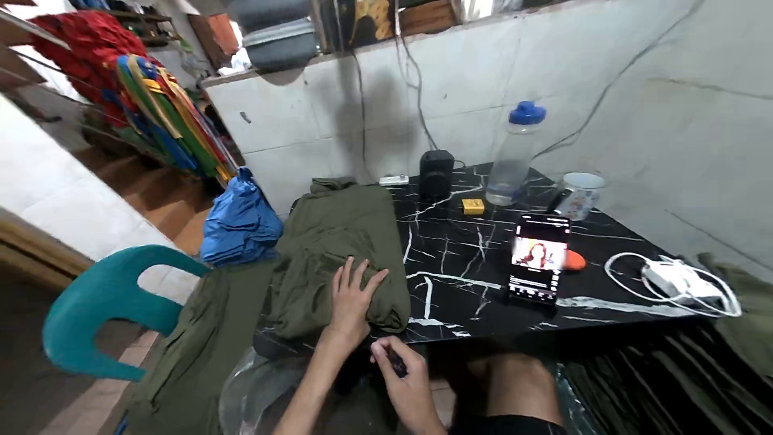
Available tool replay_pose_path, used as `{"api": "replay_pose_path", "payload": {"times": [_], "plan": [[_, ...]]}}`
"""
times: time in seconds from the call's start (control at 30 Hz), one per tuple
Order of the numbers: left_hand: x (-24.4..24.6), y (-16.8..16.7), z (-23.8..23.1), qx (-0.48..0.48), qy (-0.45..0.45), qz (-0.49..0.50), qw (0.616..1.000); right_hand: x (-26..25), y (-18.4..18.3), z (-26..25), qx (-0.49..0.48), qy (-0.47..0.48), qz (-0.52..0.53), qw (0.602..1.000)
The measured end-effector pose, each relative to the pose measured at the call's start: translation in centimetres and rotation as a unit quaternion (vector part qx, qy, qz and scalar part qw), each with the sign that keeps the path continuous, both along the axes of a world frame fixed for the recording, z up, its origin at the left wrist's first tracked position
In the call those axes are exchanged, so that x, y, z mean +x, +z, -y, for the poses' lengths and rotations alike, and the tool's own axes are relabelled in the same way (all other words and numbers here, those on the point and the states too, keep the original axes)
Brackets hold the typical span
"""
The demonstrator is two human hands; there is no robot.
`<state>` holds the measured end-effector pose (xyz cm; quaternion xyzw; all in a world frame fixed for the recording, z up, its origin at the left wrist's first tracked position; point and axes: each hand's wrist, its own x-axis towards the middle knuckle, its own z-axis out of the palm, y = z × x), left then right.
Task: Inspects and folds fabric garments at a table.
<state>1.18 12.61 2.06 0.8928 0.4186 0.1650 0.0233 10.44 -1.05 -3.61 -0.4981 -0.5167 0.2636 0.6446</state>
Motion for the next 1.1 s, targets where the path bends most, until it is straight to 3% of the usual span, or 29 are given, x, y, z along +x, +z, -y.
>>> {"api": "replay_pose_path", "payload": {"times": [0.17,0.43,0.57,0.67,0.73,0.8,0.87,0.9,1.0,1.1], "plan": [[0.4,0.0,0.6,-0.012,0.009,0.015,1.000,-1.2,0.4,-0.3,0.076,-0.017,0.056,0.995],[0.3,-0.6,0.5,0.009,-0.008,0.044,0.999,-3.7,1.6,-0.9,0.079,-0.133,0.129,0.980],[0.1,-1.0,0.3,0.013,-0.019,0.056,0.998,-3.0,1.1,-0.2,0.070,-0.064,0.146,0.985],[-0.4,-0.8,0.1,-0.003,-0.044,0.058,0.997,-1.1,0.1,1.5,0.002,0.078,0.144,0.987],[-0.6,0.2,-0.1,-0.019,-0.053,0.010,0.998,0.8,-0.9,2.7,-0.124,0.204,0.207,0.949],[0.0,1.8,0.0,-0.019,-0.054,-0.082,0.995,1.9,-2.1,3.4,-0.280,0.273,0.330,0.859],[1.1,2.6,0.4,0.005,-0.086,-0.142,0.986,1.6,-3.0,4.2,-0.389,0.248,0.429,0.777],[1.7,2.5,0.4,0.023,-0.115,-0.158,0.980,1.4,-3.1,4.3,-0.412,0.230,0.443,0.762],[2.6,2.6,-0.4,0.025,-0.186,-0.179,0.966,1.8,-2.5,3.8,-0.386,0.206,0.406,0.802],[2.6,3.3,-1.2,-0.010,-0.163,-0.211,0.964,2.6,-1.4,3.3,-0.339,0.173,0.395,0.836]]}}
